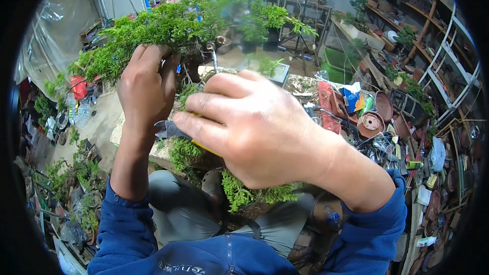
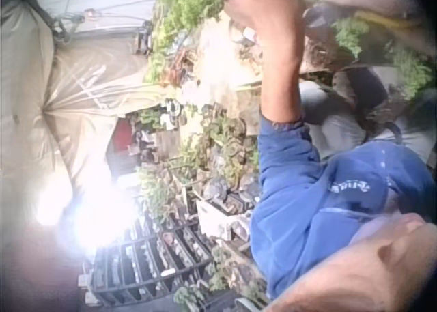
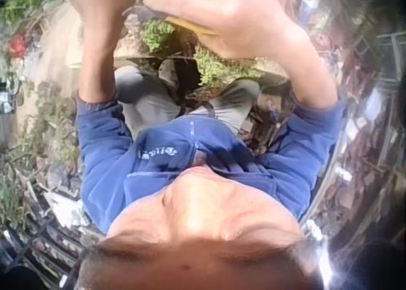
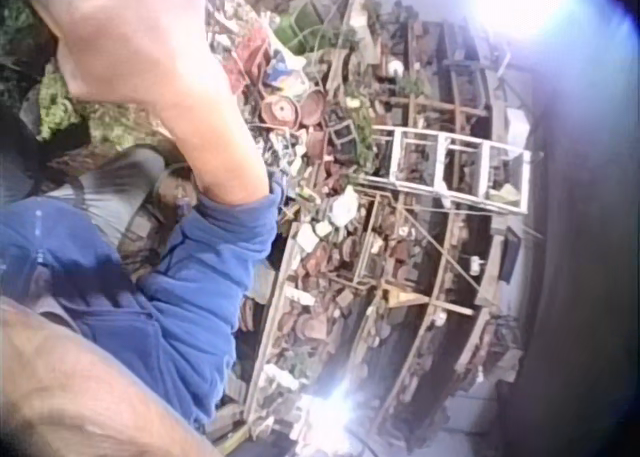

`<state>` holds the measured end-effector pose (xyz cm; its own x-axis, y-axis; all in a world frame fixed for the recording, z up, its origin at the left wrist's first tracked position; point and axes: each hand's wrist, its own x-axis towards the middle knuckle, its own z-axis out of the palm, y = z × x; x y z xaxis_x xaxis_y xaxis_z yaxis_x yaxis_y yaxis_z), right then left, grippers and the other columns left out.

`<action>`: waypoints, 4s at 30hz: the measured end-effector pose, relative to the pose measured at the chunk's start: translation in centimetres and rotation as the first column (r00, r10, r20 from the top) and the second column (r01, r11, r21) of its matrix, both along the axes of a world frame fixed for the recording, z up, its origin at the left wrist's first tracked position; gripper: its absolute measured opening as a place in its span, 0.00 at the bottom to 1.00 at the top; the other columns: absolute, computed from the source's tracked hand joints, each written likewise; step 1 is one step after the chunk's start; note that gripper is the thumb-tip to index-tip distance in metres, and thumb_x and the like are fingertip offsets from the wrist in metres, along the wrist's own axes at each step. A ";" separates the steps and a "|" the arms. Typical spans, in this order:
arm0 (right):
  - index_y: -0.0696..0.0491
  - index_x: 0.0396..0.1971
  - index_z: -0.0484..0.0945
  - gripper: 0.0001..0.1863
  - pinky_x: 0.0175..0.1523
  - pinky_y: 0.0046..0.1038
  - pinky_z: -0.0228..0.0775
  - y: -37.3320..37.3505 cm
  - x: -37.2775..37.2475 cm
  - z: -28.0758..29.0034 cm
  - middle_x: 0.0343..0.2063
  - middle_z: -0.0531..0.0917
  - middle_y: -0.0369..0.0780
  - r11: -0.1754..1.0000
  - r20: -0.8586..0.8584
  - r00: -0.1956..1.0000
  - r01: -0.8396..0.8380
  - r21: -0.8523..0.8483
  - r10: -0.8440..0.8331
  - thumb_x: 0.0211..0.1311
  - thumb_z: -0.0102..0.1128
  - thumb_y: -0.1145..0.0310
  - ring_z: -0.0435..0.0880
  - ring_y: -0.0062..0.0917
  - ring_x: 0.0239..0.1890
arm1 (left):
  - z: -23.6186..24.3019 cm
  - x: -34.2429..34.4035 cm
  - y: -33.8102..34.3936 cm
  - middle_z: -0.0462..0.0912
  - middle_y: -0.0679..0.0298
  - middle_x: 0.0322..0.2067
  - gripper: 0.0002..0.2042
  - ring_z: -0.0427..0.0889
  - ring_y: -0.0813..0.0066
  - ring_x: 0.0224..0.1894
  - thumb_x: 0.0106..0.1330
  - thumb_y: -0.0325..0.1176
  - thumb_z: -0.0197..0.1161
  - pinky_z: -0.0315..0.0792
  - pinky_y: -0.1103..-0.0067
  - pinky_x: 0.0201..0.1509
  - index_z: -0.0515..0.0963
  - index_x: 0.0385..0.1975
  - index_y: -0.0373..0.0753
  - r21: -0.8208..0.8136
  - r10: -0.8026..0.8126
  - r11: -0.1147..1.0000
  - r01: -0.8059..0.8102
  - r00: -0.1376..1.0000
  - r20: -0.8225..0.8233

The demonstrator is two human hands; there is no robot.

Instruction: The person uses yellow-handled pruning shears to trim small branches and foliage from a potted bonsai tree. They rotate the pot and adjust branches by hand to reach different areas, continuing to snip and remove cuttings throughout the clip.

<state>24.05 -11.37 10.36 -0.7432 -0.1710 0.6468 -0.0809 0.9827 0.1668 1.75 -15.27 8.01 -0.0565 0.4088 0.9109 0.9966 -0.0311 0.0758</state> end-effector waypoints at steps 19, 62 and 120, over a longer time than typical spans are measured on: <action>0.57 0.45 0.87 0.23 0.46 0.36 0.77 -0.8 -1.2 -2.6 0.43 0.86 0.41 0.999 -0.112 0.993 -0.036 -0.026 0.033 0.45 0.63 0.67 0.84 0.34 0.44 | -5.7 -2.2 -4.7 0.85 0.63 0.34 0.14 0.80 0.82 0.28 0.73 0.32 0.63 0.71 0.83 0.29 0.81 0.52 0.30 0.168 -0.414 0.605 0.779 0.127 0.902; 0.63 0.68 0.64 0.35 0.63 0.43 0.74 1.1 3.9 -6.4 0.58 0.78 0.51 0.254 -0.746 0.523 -0.720 -0.646 -0.412 0.59 0.57 0.71 0.80 0.36 0.56 | -10.0 -1.9 0.4 0.87 0.53 0.31 0.15 0.86 0.56 0.32 0.57 0.20 0.57 0.77 0.68 0.39 0.81 0.44 0.32 0.096 -0.360 0.931 0.353 0.834 0.418; 0.65 0.71 0.64 0.47 0.60 0.42 0.77 -4.1 -2.1 -14.6 0.58 0.79 0.53 -0.453 -0.254 0.956 -0.292 -0.842 -0.145 0.49 0.69 0.69 0.81 0.39 0.56 | -7.1 -0.8 1.5 0.87 0.56 0.32 0.15 0.88 0.72 0.28 0.72 0.32 0.65 0.78 0.81 0.26 0.76 0.48 0.24 0.694 -0.429 0.352 0.628 -0.551 0.716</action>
<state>21.99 -15.49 -4.24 -0.6564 0.7540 0.0250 -0.3634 -0.2870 -0.8863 0.93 -13.75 0.95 -0.2128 0.9261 0.3116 -0.6105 -0.3750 0.6976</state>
